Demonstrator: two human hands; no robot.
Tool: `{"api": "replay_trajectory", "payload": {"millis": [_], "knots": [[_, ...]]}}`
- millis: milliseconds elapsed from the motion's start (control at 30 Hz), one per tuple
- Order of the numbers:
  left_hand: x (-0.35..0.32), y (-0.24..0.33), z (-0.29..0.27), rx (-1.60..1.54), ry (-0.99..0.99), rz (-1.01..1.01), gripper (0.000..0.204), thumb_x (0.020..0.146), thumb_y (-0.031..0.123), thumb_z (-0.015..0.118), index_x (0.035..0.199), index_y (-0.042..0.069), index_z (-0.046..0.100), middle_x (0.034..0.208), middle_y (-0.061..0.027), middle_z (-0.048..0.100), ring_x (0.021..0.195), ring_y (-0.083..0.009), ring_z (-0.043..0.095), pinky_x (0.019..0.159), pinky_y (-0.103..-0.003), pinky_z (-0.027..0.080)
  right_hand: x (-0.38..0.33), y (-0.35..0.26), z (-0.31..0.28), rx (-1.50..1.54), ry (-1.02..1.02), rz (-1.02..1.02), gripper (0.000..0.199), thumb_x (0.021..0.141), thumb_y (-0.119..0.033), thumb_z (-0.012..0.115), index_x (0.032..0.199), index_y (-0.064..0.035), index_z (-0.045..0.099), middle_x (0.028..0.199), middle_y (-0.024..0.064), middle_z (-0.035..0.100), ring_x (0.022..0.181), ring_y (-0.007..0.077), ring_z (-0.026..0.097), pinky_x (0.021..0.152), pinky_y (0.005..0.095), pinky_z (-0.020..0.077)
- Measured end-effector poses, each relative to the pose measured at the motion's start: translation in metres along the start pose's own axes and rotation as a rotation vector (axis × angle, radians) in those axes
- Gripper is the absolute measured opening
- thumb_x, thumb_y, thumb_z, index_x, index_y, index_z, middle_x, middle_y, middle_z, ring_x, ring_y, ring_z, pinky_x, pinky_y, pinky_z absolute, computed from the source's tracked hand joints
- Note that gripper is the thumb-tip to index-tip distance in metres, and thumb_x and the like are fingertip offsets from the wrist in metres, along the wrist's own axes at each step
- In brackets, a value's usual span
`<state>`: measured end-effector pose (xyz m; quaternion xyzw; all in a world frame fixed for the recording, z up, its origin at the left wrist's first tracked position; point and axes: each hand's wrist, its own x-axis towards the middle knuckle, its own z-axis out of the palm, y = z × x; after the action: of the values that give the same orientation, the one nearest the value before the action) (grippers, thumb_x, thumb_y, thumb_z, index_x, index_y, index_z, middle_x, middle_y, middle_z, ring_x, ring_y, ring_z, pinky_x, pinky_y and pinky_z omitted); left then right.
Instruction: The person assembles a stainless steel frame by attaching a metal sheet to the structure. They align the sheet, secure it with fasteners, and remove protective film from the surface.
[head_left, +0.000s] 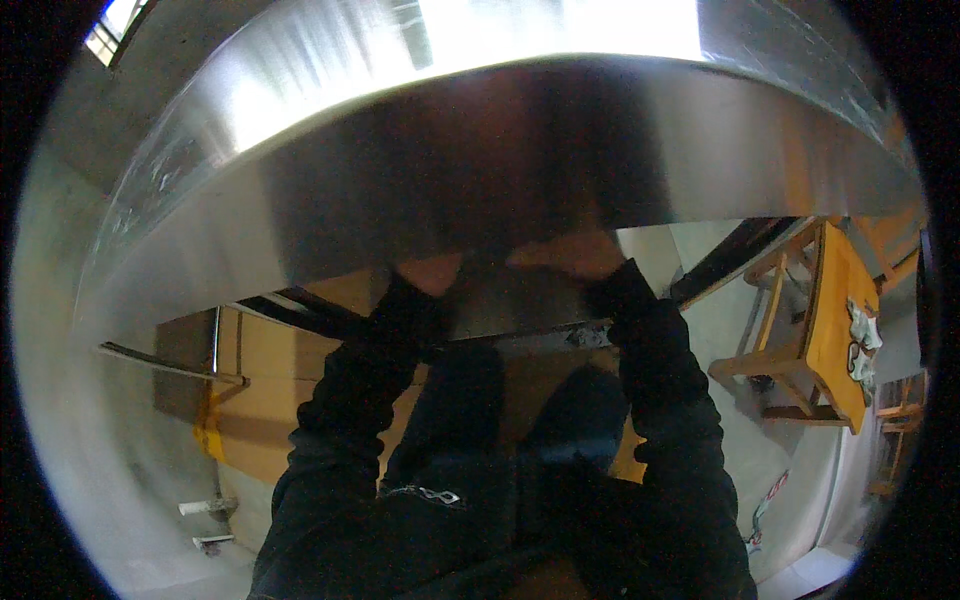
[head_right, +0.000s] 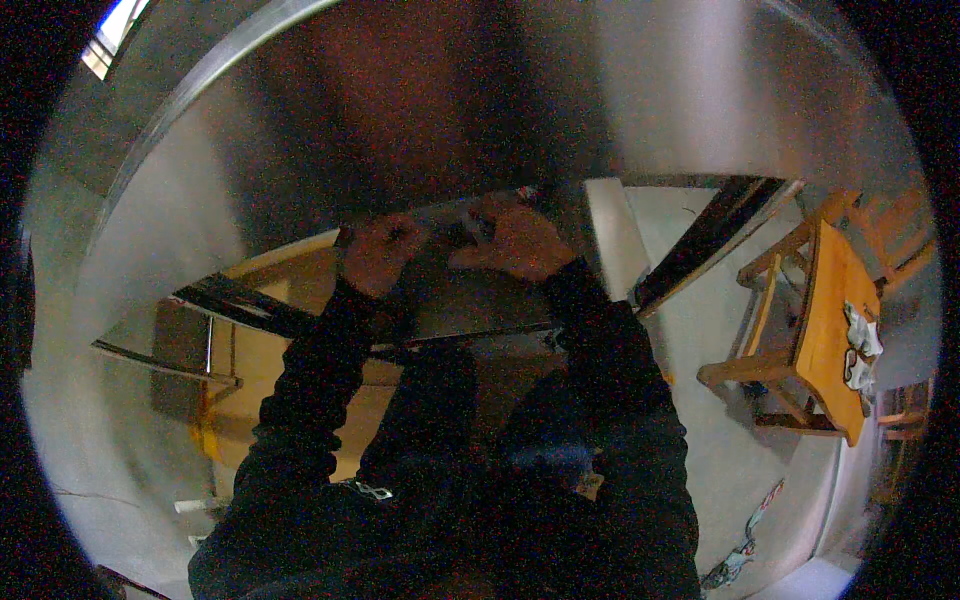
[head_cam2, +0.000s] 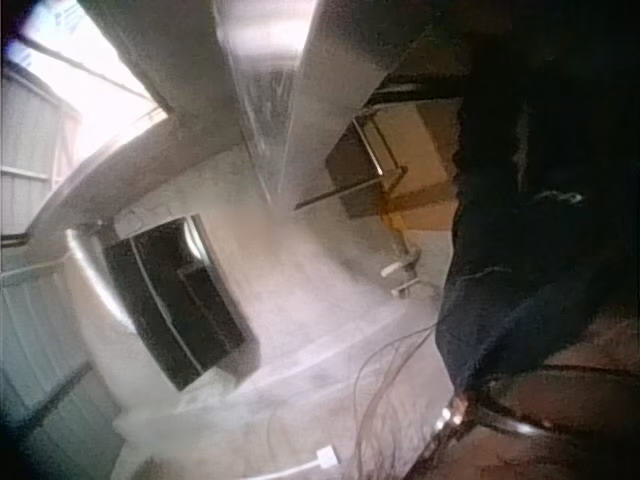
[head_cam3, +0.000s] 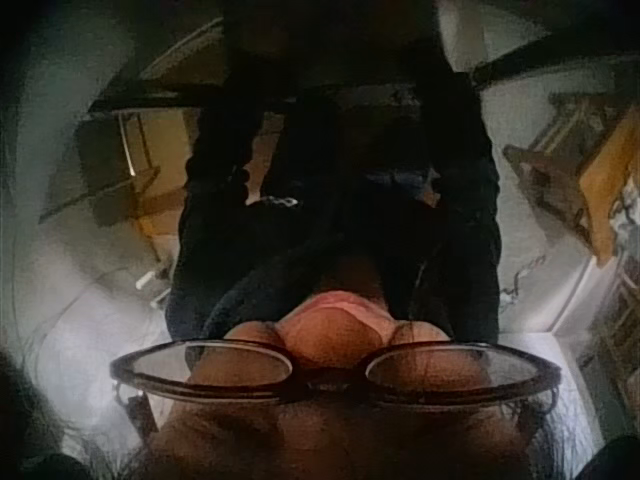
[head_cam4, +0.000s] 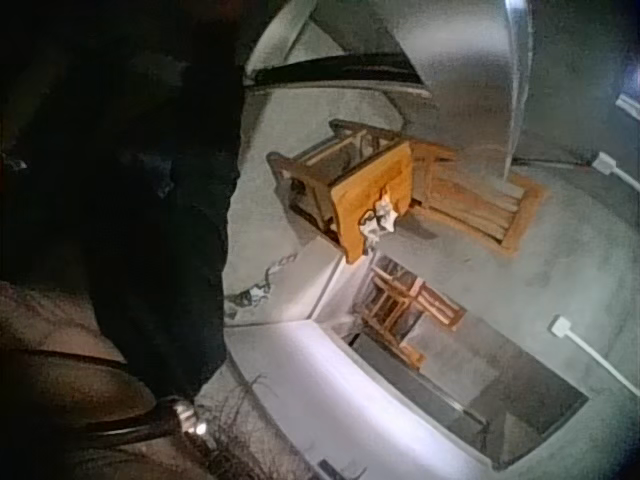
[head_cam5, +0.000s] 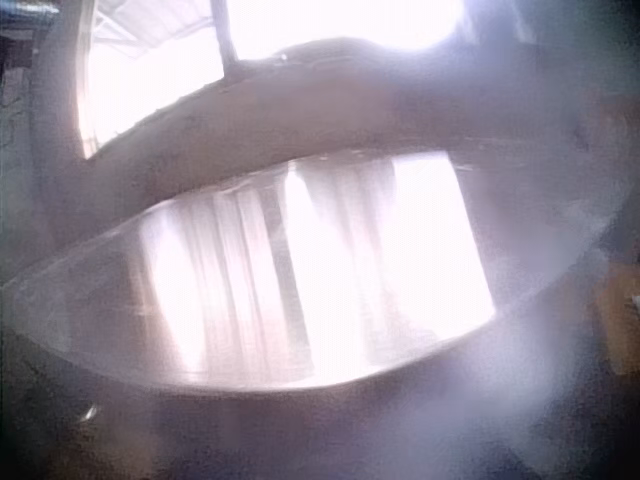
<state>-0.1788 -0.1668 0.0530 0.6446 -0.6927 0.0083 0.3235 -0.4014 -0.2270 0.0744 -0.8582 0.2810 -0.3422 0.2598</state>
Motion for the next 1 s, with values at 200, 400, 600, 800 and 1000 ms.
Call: {"api": "replay_trajectory", "payload": {"millis": [200,400,600,800,1000], "knots": [[0.007,0.04,-0.012,-0.078,-0.101,-0.149,0.028,0.079,0.034,0.062,0.089,0.008,0.061,0.081,-0.0077,0.064,0.071,-0.021,0.06,0.065,-0.034,0.047,-0.003,-0.014,0.019,-0.415,-0.145,-0.01,0.075,0.064,-0.059,0.066,0.12,-0.0125,0.049,0.112,0.0173,0.055,0.095,0.0384,0.058,0.078,0.0465,0.0491],[0.01,0.025,-0.007,-0.196,-0.04,-0.062,0.033,0.078,0.036,0.063,0.092,0.007,0.061,0.085,-0.0098,0.063,0.077,-0.0239,0.06,0.069,-0.035,0.047,0.0,-0.018,0.026,-0.43,-0.287,0.079,0.045,0.074,-0.052,0.059,0.093,-0.0115,0.063,0.08,0.0145,0.063,0.077,0.0325,0.062,0.065,0.0455,0.0497],[-0.043,0.051,-0.04,0.231,-0.156,-0.018,0.033,0.08,0.037,0.06,0.092,0.006,0.061,0.097,-0.0155,0.059,0.085,-0.0299,0.058,0.074,-0.041,0.047,-0.007,-0.008,0.023,-0.401,-0.228,0.124,0.045,0.074,-0.053,0.058,0.092,-0.012,0.063,0.082,0.0131,0.063,0.077,0.0318,0.061,0.064,0.0448,0.0493],[-0.066,0.023,-0.033,0.31,-0.141,0.015,0.031,0.083,0.035,0.056,0.088,0.005,0.061,0.088,-0.017,0.058,0.079,-0.0334,0.057,0.071,-0.046,0.046,-0.008,0.006,0.04,-0.398,-0.033,0.016,0.052,0.069,-0.056,0.062,0.096,-0.0126,0.063,0.092,0.0117,0.064,0.084,0.0321,0.061,0.071,0.0434,0.0501],[-0.063,0.018,-0.033,0.272,-0.194,-0.095,0.032,0.084,0.034,0.057,0.091,0.003,0.059,0.085,-0.0174,0.058,0.077,-0.0348,0.056,0.068,-0.044,0.047,-0.003,-0.011,0.027,-0.34,0.007,0.032,0.052,0.067,-0.056,0.064,0.1,-0.0146,0.064,0.09,0.0106,0.064,0.083,0.0306,0.062,0.072,0.0433,0.0504]]}}
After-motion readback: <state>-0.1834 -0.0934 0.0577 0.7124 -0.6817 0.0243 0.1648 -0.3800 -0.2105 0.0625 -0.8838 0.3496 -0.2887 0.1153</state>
